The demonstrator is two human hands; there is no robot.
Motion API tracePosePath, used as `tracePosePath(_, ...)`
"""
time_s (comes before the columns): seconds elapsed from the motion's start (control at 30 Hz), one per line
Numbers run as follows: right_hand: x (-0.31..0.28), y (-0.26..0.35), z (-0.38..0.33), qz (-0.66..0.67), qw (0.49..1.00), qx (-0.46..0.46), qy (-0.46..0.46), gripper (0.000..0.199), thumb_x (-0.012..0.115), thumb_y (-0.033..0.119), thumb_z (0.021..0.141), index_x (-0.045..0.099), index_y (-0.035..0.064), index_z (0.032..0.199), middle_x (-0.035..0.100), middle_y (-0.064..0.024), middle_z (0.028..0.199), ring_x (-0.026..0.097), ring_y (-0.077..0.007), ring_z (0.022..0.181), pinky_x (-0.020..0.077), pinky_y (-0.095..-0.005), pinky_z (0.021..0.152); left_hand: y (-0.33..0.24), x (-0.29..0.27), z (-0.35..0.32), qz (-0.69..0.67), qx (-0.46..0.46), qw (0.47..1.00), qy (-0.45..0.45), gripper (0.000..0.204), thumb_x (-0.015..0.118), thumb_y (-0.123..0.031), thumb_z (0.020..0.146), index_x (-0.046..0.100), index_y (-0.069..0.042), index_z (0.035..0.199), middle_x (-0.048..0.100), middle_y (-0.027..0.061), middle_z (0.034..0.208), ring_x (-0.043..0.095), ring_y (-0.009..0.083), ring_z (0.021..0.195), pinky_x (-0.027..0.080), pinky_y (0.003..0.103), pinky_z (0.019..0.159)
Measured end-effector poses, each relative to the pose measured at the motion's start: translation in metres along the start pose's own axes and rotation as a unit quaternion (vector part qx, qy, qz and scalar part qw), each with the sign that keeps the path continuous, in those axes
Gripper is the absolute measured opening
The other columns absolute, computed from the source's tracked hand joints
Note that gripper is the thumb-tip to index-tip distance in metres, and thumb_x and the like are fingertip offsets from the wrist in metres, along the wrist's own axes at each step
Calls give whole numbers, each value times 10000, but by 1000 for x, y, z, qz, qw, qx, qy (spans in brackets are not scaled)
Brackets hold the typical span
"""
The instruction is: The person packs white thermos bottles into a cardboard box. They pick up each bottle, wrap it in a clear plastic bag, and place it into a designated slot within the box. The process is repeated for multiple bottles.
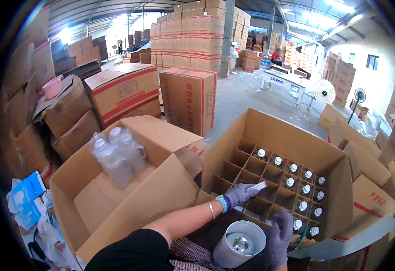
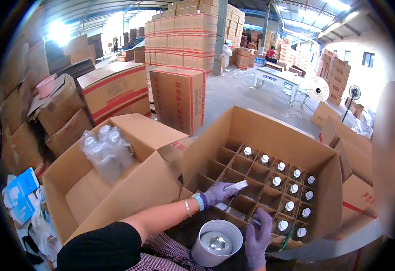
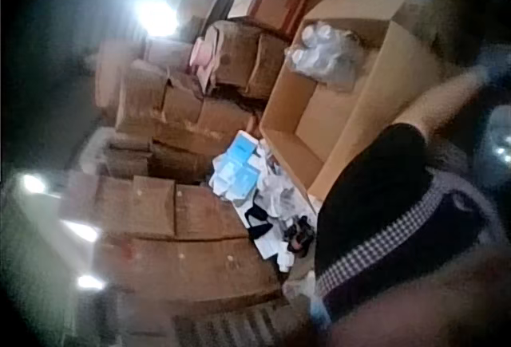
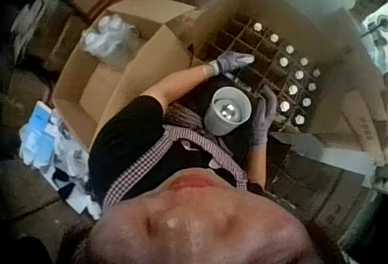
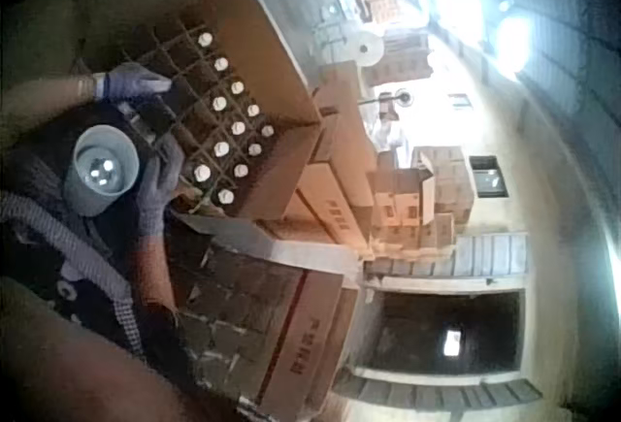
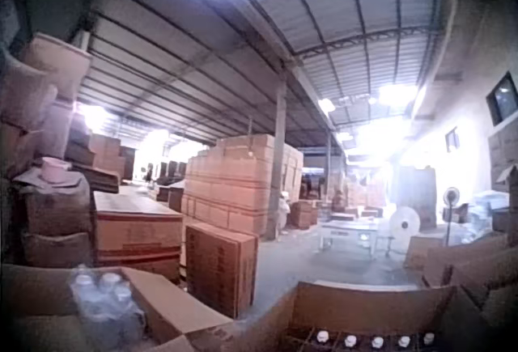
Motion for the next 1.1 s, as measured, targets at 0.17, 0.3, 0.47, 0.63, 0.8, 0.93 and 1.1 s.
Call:
tracePosePath(0.17, 28, 85, 26, -265, 942, -206, 24, 659, 758, 137, 723, 526, 56, 1334, 523, -203, 1205, 585, -398, 1052, 527, -447, 874, -99, 54, -88, -452, 0, 888, 87, 641, 503, -505, 1031, 501, -3, 1429, 601, 77, 1317, 554, 155, 1158, 432, 312, 1032)
tracePosePath(0.3, 19, 84, 25, -27, 996, -71, -37, 224, 580, 223, 939, 565, 11, 1010, 612, -101, 864, 620, -209, 837, 510, -330, 783, -175, 48, -165, -139, 217, 962, -96, 585, 531, -350, 1028, 423, -9, 1492, 451, 167, 1516, 443, 222, 1380, 362, 378, 1142)
tracePosePath(0.47, 43, 59, -2, 168, 986, -2, -12, 640, 557, 427, 954, 424, -10, 1402, 560, -165, 1314, 558, -242, 1218, 454, -377, 1037, -182, 43, -191, 25, 326, 934, -143, 692, 577, -317, 985, 318, -4, 1546, 298, 220, 1605, 334, 336, 1473, 261, 422, 1203)
tracePosePath(0.63, 25, 46, -18, 175, 983, -52, 34, 862, 682, 492, 840, 369, -7, 1469, 515, -205, 1407, 533, -274, 1290, 426, -421, 1096, -202, 47, -202, 13, 350, 928, -130, 650, 656, -261, 901, 443, -97, 1493, 281, 239, 1604, 290, 427, 1478, 297, 473, 1194)
tracePosePath(0.8, 23, -13, -13, 387, 917, 73, 64, 618, 521, 416, 1015, 384, 51, 1494, 499, -140, 1462, 512, -261, 1320, 412, -401, 1124, -205, 64, -201, 243, 435, 850, -168, 638, 755, -240, 830, 543, -111, 1417, 331, 243, 1575, 295, 479, 1463, 337, 495, 1162)
tracePosePath(0.93, 11, 100, -15, -67, 982, -163, -63, 833, 597, 688, 872, 470, -13, 1303, 633, -192, 1190, 653, -268, 1045, 511, -401, 926, -156, 59, -178, -281, 207, 936, -34, 637, 674, -271, 899, 472, -158, 1492, 318, 207, 1601, 439, 432, 1388, 381, 420, 1150)
tracePosePath(1.1, 30, -6, -25, 448, 886, 118, 11, 544, 457, 401, 1059, 421, 43, 1466, 567, -120, 1384, 558, -260, 1268, 475, -416, 1068, -226, 62, -208, 264, 344, 880, -191, 620, 668, -269, 864, 496, -234, 1459, 320, 179, 1599, 514, 394, 1328, 450, 419, 1089)
Point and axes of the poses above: each hand's wrist, its own z-axis towards the middle knuckle, its own x-axis out of the palm, y = z × x, the point moved 9 cm from there along z, towards the middle knuckle
